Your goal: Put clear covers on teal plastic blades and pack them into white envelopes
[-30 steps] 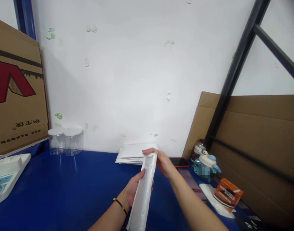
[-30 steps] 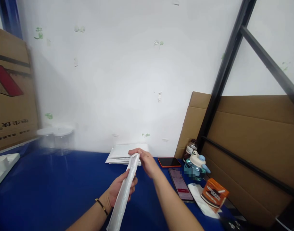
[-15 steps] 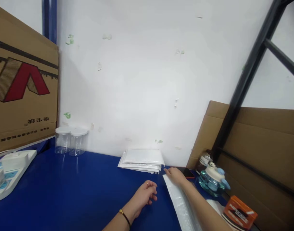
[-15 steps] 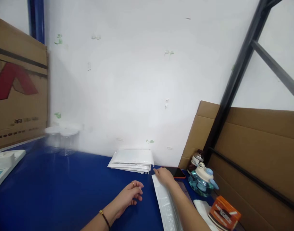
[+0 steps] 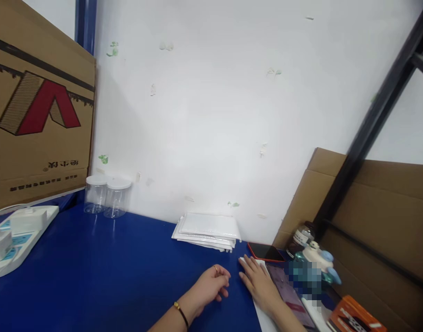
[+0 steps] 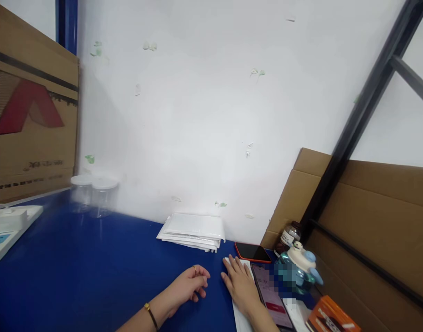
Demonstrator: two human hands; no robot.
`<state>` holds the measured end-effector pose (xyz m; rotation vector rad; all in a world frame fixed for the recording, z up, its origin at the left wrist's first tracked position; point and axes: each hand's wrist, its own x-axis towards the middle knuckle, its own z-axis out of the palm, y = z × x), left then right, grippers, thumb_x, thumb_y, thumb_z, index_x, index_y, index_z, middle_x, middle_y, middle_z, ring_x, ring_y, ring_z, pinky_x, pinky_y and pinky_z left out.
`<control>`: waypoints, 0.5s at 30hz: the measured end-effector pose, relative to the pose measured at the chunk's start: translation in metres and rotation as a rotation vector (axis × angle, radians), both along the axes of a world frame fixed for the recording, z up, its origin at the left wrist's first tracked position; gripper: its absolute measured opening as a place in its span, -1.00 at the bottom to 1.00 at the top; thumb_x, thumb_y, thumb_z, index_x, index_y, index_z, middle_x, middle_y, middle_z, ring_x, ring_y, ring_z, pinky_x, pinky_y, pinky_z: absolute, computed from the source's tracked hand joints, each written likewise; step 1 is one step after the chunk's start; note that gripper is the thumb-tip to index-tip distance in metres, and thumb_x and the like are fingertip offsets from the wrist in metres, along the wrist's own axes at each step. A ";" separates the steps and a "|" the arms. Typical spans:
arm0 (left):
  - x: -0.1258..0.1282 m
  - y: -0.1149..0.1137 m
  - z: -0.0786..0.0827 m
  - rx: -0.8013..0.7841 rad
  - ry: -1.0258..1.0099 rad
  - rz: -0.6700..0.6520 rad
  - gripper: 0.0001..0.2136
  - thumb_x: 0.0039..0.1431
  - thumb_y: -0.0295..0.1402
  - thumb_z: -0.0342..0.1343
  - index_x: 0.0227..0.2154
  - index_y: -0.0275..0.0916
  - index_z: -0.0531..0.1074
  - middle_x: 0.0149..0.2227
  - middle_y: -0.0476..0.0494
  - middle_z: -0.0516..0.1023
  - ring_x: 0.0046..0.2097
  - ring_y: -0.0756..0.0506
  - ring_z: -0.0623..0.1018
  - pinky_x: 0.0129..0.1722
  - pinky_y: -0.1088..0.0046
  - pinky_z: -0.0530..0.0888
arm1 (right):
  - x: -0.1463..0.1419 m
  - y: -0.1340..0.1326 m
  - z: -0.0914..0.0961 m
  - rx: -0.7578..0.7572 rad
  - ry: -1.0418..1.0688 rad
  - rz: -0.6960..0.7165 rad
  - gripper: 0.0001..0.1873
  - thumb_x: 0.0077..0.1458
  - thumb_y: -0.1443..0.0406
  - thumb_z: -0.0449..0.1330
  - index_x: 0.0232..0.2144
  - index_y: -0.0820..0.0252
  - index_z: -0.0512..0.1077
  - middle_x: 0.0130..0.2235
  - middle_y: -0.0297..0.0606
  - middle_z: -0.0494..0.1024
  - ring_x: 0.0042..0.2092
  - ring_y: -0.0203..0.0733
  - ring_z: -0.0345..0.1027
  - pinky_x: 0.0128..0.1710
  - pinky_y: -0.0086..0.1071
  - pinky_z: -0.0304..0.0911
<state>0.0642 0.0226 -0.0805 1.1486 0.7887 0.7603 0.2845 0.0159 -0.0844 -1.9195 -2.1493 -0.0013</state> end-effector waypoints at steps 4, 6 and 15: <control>-0.003 0.002 0.001 -0.005 0.007 0.016 -0.81 -0.03 -0.38 0.03 -0.30 -0.27 0.35 -0.41 -0.02 0.39 -0.49 0.06 0.44 -0.61 0.62 0.18 | -0.011 0.028 0.024 0.171 0.019 -0.005 -0.45 0.14 0.19 -0.08 0.17 0.18 0.15 0.23 -0.17 0.13 0.25 -0.04 -0.07 0.23 -0.13 -0.16; -0.007 0.002 0.006 -0.002 0.015 0.036 -0.81 -0.04 -0.40 0.02 -0.30 -0.27 0.35 -0.41 -0.02 0.40 -0.49 0.06 0.44 -0.61 0.62 0.17 | -0.020 0.049 0.043 0.232 0.023 0.053 -0.38 0.04 0.38 -0.05 0.19 0.24 0.10 0.26 -0.13 0.05 0.25 -0.10 -0.09 0.21 -0.23 -0.07; -0.031 0.025 0.022 0.289 0.135 0.510 -0.69 -0.01 -0.38 0.02 -0.15 -0.26 0.29 -0.25 -0.11 0.40 -0.34 -0.01 0.47 -0.37 0.48 0.39 | -0.043 0.074 0.092 0.167 -0.052 0.114 -0.50 -0.04 0.45 0.00 -0.02 0.13 0.40 0.04 -0.17 0.42 0.05 -0.07 0.25 0.03 -0.27 0.13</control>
